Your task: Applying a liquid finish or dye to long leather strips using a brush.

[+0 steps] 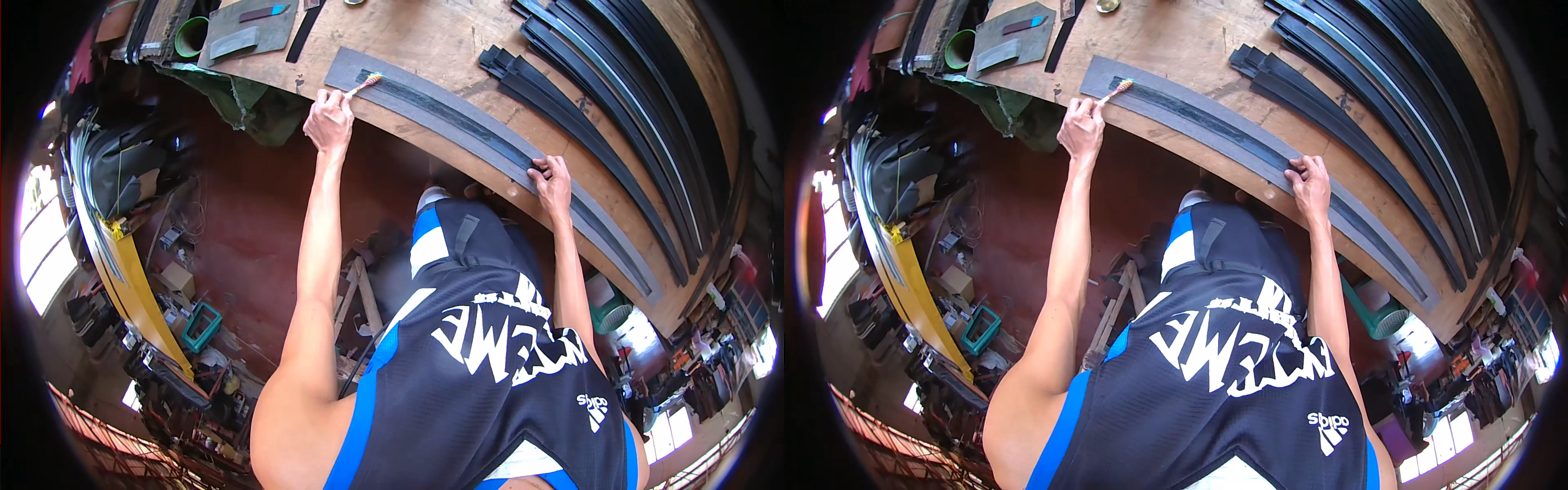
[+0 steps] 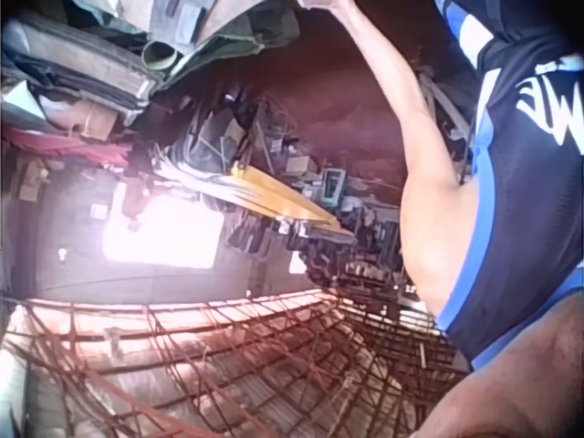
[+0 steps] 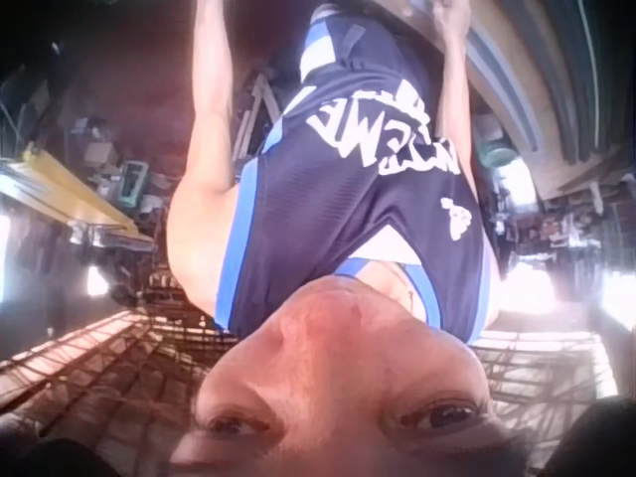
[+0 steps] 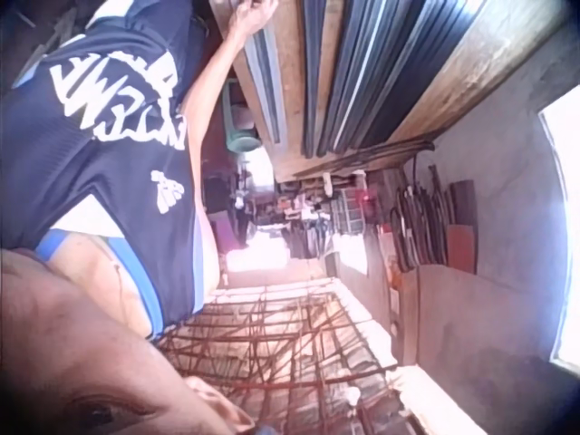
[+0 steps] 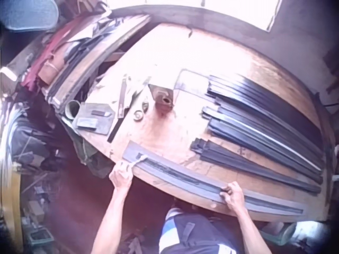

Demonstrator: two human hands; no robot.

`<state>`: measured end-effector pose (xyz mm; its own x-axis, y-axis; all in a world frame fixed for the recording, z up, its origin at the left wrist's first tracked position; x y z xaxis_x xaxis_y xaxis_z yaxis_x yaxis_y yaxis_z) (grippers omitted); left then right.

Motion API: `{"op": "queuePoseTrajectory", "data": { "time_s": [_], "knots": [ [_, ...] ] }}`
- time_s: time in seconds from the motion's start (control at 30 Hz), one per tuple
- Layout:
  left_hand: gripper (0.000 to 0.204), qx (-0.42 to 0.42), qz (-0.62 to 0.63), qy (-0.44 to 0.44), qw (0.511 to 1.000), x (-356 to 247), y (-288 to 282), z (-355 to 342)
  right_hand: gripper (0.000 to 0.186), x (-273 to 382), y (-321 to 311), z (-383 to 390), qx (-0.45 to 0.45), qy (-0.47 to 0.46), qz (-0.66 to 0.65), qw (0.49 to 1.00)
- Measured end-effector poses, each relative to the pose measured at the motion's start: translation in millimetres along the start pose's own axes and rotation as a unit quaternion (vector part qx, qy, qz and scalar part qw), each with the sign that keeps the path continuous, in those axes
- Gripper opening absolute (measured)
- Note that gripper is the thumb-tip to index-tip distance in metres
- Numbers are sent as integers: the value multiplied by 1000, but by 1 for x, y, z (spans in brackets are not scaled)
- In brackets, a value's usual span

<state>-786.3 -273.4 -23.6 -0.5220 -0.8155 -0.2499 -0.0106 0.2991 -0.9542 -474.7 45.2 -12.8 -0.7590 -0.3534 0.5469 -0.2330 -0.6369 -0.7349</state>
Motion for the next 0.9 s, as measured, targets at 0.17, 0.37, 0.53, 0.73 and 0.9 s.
{"op": "queuePoseTrajectory", "data": {
  "time_s": [0.17, 0.37, 0.53, 0.73, 0.9],
  "knots": [
    [15, -8, -42, -8, 999, 11, -7, -9, 20, 0, 0, 1, 3, -6, -11, 1000],
    [14, -61, 36, -63, 995, -10, -25, 5, 20, -3, -1, 3, -12, -24, -7, 1000],
    [16, -20, 88, -46, 995, -52, -21, 26, 20, -4, -1, 4, -23, -25, 0, 999],
    [10, 69, 202, 56, 975, -146, 16, 70, 21, -5, -2, 4, -25, -22, -6, 999],
    [15, 56, 104, 113, 986, -143, 30, 64, 21, -9, -1, 4, -16, -27, -13, 999]
  ]
}}
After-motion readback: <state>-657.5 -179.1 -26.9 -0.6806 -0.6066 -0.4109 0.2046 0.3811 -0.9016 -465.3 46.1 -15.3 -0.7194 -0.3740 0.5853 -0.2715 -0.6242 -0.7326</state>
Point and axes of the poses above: each hand's wrist, its own z-axis away from the middle knuckle, its own y-axis out of the palm, x = y × z, the point moved 3 cm from there along -z, towards the middle knuckle, and after that the axes turned 10 degrees about y, right-handed, at the moved point
